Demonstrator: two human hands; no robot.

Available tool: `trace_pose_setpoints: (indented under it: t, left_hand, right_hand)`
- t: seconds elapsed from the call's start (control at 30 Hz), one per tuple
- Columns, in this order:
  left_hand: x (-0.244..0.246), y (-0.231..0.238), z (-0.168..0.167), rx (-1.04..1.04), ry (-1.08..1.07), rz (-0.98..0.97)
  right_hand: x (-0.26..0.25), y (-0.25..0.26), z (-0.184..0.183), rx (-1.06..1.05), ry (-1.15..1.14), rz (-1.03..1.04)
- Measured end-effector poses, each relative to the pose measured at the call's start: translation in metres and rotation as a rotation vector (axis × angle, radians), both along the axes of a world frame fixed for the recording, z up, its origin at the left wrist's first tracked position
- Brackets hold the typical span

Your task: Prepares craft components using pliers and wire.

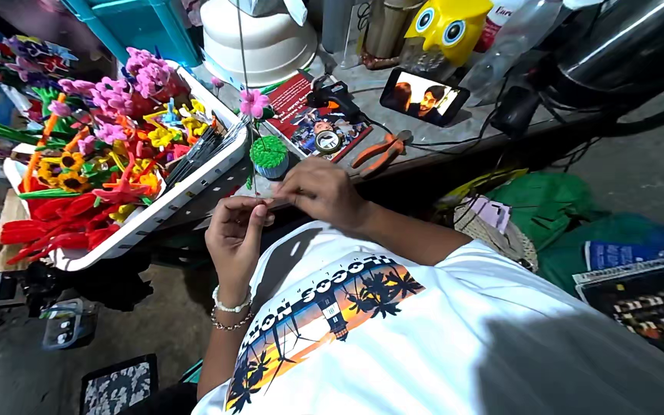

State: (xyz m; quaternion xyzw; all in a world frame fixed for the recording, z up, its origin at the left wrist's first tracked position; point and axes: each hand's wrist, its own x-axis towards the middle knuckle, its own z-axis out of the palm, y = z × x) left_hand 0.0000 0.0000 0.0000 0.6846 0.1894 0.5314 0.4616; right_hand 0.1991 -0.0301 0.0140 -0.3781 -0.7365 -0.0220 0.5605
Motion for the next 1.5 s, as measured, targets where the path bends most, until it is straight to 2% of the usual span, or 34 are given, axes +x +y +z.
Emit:
trace_pose_setpoints:
  t: [0.1, 0.13, 0.2, 0.27, 0.37, 0.5, 0.57, 0.93, 1.07, 1.13, 1.23, 1.3, 1.37, 1.5]
  left_hand:
    - [-0.005, 0.003, 0.0, 0.004, 0.016, 0.028]
    - [-0.007, 0.004, 0.0, 0.003, 0.019, 0.035]
    - [-0.009, 0.005, 0.002, 0.0, 0.026, 0.042]
    - [-0.011, 0.006, 0.004, -0.009, 0.025, 0.05]
    - [-0.012, 0.005, 0.004, -0.047, 0.016, 0.041]
    - [-0.011, 0.001, 0.008, -0.181, -0.014, -0.004]
    - [-0.011, -0.001, 0.009, -0.254, -0.051, -0.053]
    - [-0.016, -0.01, 0.023, -0.425, -0.182, -0.236]
    - [-0.019, -0.012, 0.027, -0.466, -0.211, -0.29]
    - [-0.019, -0.014, 0.029, -0.476, -0.218, -0.301]
    - [-0.02, -0.016, 0.032, -0.475, -0.228, -0.315]
    - [-0.02, -0.017, 0.032, -0.471, -0.23, -0.328]
    - [-0.019, -0.019, 0.033, -0.457, -0.23, -0.336]
    - [-0.017, -0.023, 0.035, -0.428, -0.216, -0.327]
  right_hand:
    - [0.033, 0.03, 0.005, -0.024, -0.066, -0.308]
    - [0.046, 0.039, 0.007, -0.097, -0.132, -0.404]
    - [0.067, 0.048, 0.017, -0.435, -0.255, -0.539]
    - [0.082, 0.053, 0.022, -0.692, -0.251, -0.611]
    - [0.099, 0.037, 0.018, -0.821, -0.203, -0.709]
    - [0.114, -0.003, 0.007, -1.129, -0.331, -0.733]
    - [0.118, -0.017, -0.003, -1.198, -0.362, -0.712]
    - [0.121, -0.042, -0.023, -1.198, -0.13, -0.735]
    - [0.143, -0.051, -0.019, -1.192, 0.004, -0.671]
    - [0.158, -0.059, -0.018, -1.132, 0.147, -0.589]
    - [0.157, -0.074, 0.002, -0.88, 0.326, -0.523]
    - [0.151, -0.079, 0.019, -0.699, 0.447, -0.38]
    - [0.137, -0.082, 0.033, -0.625, 0.598, -0.156]
    - [0.089, -0.079, 0.032, -0.773, 0.744, 0.182]
